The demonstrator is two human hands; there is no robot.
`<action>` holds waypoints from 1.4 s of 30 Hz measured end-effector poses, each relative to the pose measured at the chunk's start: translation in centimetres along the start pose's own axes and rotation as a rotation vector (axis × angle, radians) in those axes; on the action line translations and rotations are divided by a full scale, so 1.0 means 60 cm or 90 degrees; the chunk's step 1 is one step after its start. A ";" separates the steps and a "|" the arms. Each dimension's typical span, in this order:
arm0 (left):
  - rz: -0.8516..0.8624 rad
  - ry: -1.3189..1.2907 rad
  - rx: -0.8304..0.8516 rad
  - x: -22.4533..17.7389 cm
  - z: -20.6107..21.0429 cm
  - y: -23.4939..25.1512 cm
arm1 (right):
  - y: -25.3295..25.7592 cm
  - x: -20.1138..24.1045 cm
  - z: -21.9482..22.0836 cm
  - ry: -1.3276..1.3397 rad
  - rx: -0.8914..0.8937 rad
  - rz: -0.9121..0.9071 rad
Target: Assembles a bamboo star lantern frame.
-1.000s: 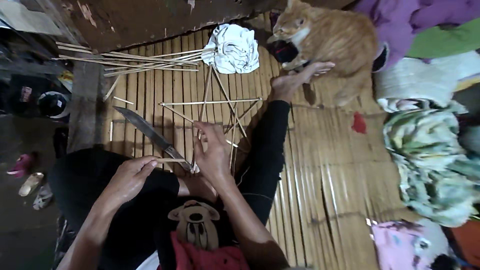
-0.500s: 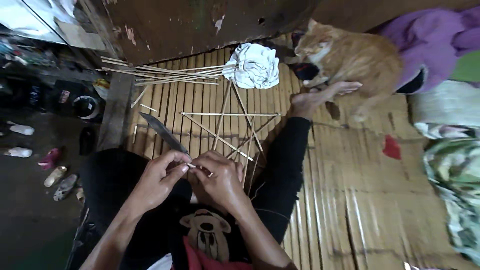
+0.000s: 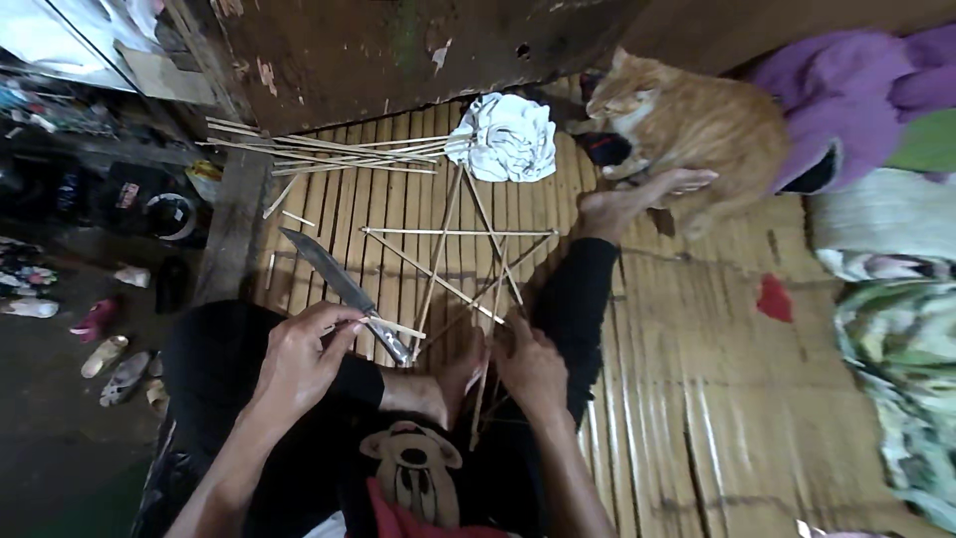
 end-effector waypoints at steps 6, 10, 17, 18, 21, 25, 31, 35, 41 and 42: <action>-0.020 -0.002 0.050 0.026 0.021 0.009 | -0.041 -0.010 0.110 0.032 0.224 0.125; -0.042 -0.024 0.058 0.033 0.015 0.008 | -0.029 -0.016 0.098 0.125 0.166 0.111; -0.096 -0.068 0.043 0.083 -0.012 0.006 | -0.084 -0.108 -0.038 0.302 -0.036 0.000; -0.108 -0.079 0.041 0.092 -0.013 0.006 | -0.102 -0.122 -0.058 0.313 -0.039 -0.007; -0.139 -0.118 0.031 0.114 -0.010 0.008 | -0.153 -0.144 -0.114 0.333 -0.114 -0.029; -0.158 -0.105 0.022 0.123 -0.004 0.003 | -0.169 -0.105 -0.181 0.121 -0.180 -0.155; -0.137 -0.057 0.024 0.124 -0.003 -0.008 | -0.049 0.002 -0.275 -0.185 -0.223 -0.383; -0.088 0.021 0.013 0.110 0.002 -0.012 | 0.072 0.129 -0.316 -0.241 -0.284 -0.594; -0.083 0.060 -0.023 0.106 0.005 -0.007 | 0.294 0.363 -0.292 -0.247 -0.183 -0.550; -0.074 0.046 -0.061 0.107 -0.005 -0.008 | 0.311 0.394 -0.284 -0.245 -0.199 -0.552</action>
Point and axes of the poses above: each hand's wrist, its own y-axis towards the middle knuckle, its own z-axis out of the palm, x = y × z, the point moved 9 cm from there along y, towards the middle knuckle, and after that the axes turned 4 degrees about -z, right-handed, at the moved point
